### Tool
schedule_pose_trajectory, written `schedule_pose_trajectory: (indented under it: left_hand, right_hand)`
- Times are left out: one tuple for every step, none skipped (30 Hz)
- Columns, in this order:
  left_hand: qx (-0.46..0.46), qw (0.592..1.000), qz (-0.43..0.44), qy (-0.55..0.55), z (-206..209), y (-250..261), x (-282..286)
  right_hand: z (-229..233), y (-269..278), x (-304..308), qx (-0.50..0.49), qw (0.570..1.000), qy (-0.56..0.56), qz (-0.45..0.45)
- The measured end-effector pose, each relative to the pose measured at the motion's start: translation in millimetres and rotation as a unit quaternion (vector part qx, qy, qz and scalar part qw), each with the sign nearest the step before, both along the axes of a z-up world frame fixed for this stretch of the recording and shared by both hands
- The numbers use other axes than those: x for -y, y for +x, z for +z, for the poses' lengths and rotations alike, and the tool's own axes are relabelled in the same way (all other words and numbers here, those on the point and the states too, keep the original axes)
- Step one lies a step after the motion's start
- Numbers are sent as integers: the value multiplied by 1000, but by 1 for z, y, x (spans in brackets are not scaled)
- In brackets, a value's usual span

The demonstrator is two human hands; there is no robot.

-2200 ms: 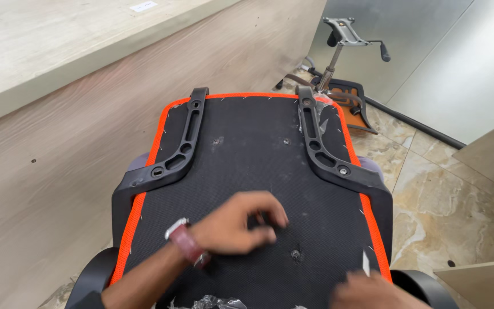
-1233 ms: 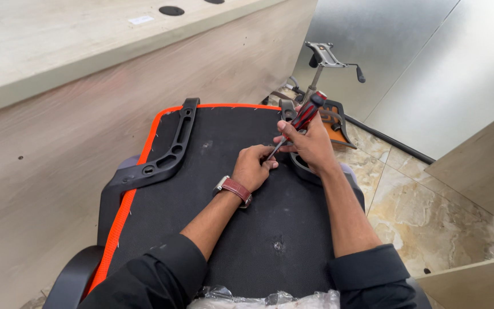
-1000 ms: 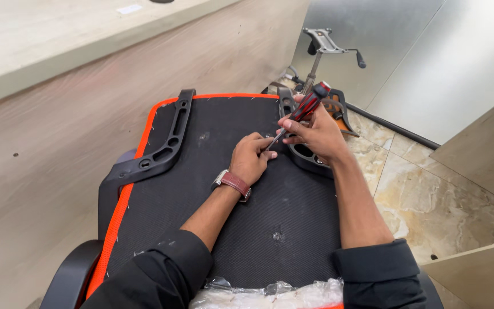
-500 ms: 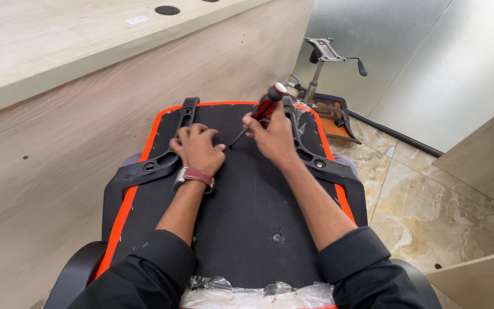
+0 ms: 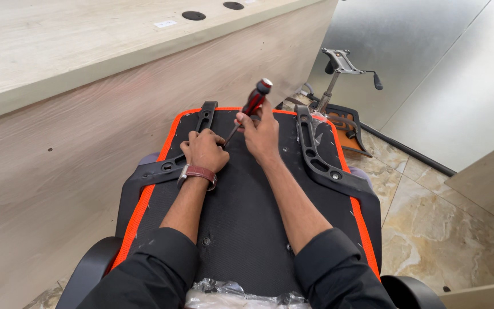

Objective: The person uses a screwdriver to tighten screws into a black and orange upholstered chair backrest. They work on one screw at a time, holding the backrest steady with one hand while turning the screwdriver with the other.

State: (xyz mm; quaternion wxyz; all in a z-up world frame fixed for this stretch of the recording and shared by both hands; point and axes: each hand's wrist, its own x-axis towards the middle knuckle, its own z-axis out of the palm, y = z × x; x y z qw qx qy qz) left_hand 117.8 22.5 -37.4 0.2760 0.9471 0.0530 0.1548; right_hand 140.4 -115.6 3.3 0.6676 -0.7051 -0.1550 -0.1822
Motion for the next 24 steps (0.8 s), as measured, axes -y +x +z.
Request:
schedule_pose_trajectory:
  left_hand:
    - [11, 1000, 0, 3, 3, -1, -1]
    - [15, 1000, 2, 4, 5, -5, 0]
    - [21, 1000, 3, 7, 6, -8, 1]
    - [28, 1000, 4, 9, 8, -10, 3]
    - [27, 1000, 0, 5, 11, -12, 3]
    - [26, 1000, -5, 0, 13, -12, 2]
    - [23, 1000, -9, -7, 13, -14, 2]
    - [27, 1000, -4, -1, 11, -15, 2]
    - [34, 999, 2, 3, 11, -15, 3]
    - [41, 999, 8, 7, 11, -13, 4]
    - [38, 999, 13, 7, 9, -12, 4]
    - [35, 999, 19, 7, 7, -11, 4]
    - [30, 999, 21, 9, 4, -9, 4]
    - [40, 999, 22, 11, 2, -6, 2]
    - [47, 999, 21, 14, -1, -5, 1]
    - [53, 998, 21, 16, -5, -5, 1]
    - [48, 998, 20, 19, -6, -4, 1]
    - [42, 999, 20, 22, -8, -3, 1]
    - [38, 999, 21, 23, -9, -3, 0]
    - [36, 999, 24, 24, -9, -2, 0]
    - [33, 999, 28, 24, -10, -1, 1]
    - [31, 999, 31, 24, -11, -1, 1]
    - [30, 999, 31, 22, -12, -1, 1]
    - [30, 999, 30, 21, -13, 0, 1]
  right_hand:
    - [0, 0, 1, -9, 1000, 18, -3]
    - [0, -1, 2, -18, 999, 37, -6]
    - [0, -2, 3, -16, 999, 43, -9]
    - [0, -4, 4, -14, 999, 50, -12]
    - [1, -5, 4, -12, 998, 59, -13]
    - [4, -5, 3, -12, 998, 55, -18]
    - [5, -5, 3, -14, 998, 49, -23]
    - [6, -6, 2, -16, 999, 43, -27]
    - [9, -6, 0, -1, 1000, 19, -23]
    - [12, -7, -2, 15, 1000, -4, -18]
    - [13, -8, -4, 27, 999, -25, -17]
    - [14, -7, -6, 37, 999, -31, -10]
    - [13, -6, -7, 45, 998, -34, -6]
    - [13, -5, -8, 53, 998, -38, -2]
    - [10, -5, -7, 53, 998, -44, -5]
    - [8, -4, -7, 53, 997, -51, -8]
    - [7, -3, -7, 55, 997, -59, -9]
    - [6, -3, -7, 64, 996, -61, -10]
    - [6, -3, -7, 74, 995, -66, -8]
    - [5, -3, -8, 84, 994, -70, -6]
    - [5, -3, -9, 94, 992, -84, -15]
    - [5, -3, -10, 105, 989, -98, -23]
    - [6, -3, -10, 115, 987, -112, -32]
    - [6, -4, -11, 120, 986, -111, -37]
